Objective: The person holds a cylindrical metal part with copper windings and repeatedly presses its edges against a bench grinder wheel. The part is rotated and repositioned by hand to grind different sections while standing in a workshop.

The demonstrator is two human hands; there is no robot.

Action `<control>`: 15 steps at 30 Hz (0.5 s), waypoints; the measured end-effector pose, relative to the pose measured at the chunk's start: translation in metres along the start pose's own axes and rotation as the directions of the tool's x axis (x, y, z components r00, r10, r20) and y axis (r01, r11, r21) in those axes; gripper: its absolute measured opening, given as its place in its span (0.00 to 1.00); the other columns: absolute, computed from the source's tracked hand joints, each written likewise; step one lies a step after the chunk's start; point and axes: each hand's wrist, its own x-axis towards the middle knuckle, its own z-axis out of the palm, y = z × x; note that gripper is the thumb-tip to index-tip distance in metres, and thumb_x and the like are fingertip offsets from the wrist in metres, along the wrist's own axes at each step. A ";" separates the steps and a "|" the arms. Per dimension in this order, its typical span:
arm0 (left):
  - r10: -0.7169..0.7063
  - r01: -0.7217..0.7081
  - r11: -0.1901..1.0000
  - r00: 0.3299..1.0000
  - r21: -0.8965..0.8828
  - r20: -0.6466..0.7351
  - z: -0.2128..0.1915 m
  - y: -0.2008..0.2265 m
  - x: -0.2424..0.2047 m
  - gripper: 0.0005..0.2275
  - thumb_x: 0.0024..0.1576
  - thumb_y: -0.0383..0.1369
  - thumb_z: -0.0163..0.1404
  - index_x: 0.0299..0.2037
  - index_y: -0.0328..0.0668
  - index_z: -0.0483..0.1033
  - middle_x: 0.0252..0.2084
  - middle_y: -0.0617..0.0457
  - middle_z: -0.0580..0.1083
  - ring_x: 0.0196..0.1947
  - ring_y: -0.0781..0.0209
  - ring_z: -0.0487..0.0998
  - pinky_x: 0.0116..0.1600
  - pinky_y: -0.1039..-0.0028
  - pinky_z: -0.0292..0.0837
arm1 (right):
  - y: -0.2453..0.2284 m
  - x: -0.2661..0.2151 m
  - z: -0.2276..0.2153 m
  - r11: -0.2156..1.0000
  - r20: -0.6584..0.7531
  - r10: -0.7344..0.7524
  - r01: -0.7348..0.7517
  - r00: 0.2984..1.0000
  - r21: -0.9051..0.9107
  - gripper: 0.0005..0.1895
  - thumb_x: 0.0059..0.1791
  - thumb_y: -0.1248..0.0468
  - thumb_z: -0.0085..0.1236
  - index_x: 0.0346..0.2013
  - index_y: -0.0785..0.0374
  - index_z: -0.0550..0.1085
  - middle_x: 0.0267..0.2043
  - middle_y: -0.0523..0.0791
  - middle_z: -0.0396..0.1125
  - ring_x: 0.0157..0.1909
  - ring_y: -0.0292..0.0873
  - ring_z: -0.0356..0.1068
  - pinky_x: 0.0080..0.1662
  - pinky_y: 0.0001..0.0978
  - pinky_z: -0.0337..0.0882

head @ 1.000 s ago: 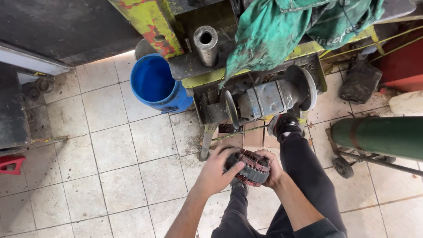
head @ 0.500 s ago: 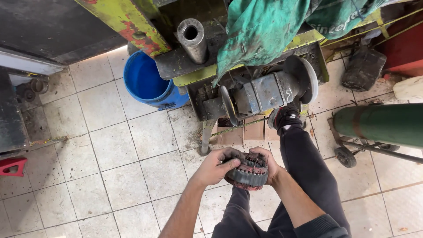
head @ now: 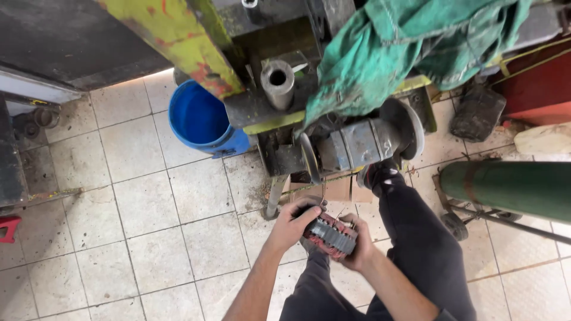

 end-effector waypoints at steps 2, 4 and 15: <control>-0.113 0.115 0.993 0.992 0.038 -0.056 0.006 0.017 0.009 0.09 0.57 0.29 0.51 0.41 0.33 0.83 0.39 0.55 0.81 0.38 0.67 0.77 0.48 0.80 0.73 | 0.013 0.016 -0.012 0.987 -0.024 -0.043 0.046 0.999 0.153 0.32 0.43 0.48 0.40 0.54 0.67 0.69 0.45 0.54 0.69 0.34 0.48 0.68 0.29 0.32 0.66; -0.233 0.242 0.967 0.966 0.073 -0.113 0.009 0.020 0.017 0.10 0.57 0.30 0.51 0.41 0.36 0.84 0.39 0.57 0.82 0.38 0.68 0.78 0.48 0.81 0.73 | 0.024 0.032 -0.020 0.947 -0.056 -0.074 0.088 0.996 0.308 0.27 0.44 0.52 0.40 0.49 0.69 0.70 0.44 0.54 0.70 0.34 0.49 0.68 0.33 0.36 0.68; -0.048 0.173 0.949 0.905 0.263 -0.422 0.008 -0.036 0.006 0.13 0.53 0.37 0.55 0.43 0.37 0.82 0.39 0.51 0.83 0.37 0.59 0.82 0.45 0.73 0.76 | 0.050 0.032 0.012 0.873 -0.094 -0.314 0.326 0.945 0.363 0.27 0.50 0.63 0.33 0.62 0.67 0.66 0.59 0.55 0.67 0.53 0.54 0.67 0.54 0.48 0.69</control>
